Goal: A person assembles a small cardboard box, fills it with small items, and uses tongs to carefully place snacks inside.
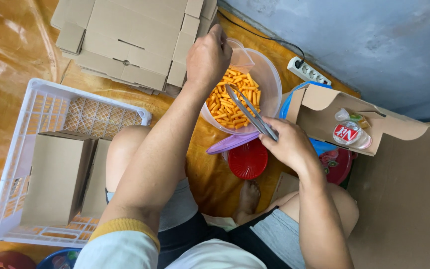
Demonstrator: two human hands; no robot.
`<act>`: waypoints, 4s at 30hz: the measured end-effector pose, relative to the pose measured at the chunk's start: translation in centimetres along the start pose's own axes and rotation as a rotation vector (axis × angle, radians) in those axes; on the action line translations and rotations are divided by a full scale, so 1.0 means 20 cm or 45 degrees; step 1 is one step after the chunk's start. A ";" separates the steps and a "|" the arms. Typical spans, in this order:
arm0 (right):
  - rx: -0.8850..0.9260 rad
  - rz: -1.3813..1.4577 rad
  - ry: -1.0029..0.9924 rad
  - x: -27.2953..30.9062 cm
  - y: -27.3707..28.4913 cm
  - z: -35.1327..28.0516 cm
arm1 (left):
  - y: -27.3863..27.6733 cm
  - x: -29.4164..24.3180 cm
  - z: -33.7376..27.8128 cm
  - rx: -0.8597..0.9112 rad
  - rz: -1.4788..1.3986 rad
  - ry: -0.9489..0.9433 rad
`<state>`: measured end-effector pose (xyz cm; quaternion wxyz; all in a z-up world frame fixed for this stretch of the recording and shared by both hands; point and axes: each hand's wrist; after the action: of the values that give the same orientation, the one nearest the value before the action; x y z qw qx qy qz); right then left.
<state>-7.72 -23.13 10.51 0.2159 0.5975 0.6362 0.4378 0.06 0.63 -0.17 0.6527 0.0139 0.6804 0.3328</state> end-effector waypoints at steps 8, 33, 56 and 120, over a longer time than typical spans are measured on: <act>-0.264 0.097 0.151 -0.13 0.19 -0.54 | -0.08 0.04 0.00 -0.026 0.044 -0.036; -0.405 -0.043 0.108 -0.08 0.17 -0.44 | -0.11 0.02 -0.03 0.096 0.017 -0.051; 0.012 -0.376 -0.044 -0.02 0.03 -0.12 | -0.04 -0.05 -0.02 0.008 -0.164 -0.005; -0.255 -0.567 0.080 0.03 -0.24 0.20 | -0.02 0.01 -0.01 0.079 -0.022 -0.036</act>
<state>-7.49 -20.90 4.62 0.3451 0.4042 0.7122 0.4586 0.11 0.36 -0.63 0.6643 0.0330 0.6814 0.3055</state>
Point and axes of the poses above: each hand's wrist, its own z-axis towards the middle knuckle, its own y-axis out of the back of the hand, x = y × z, and after that the axes turned 7 degrees about -z, right-handed
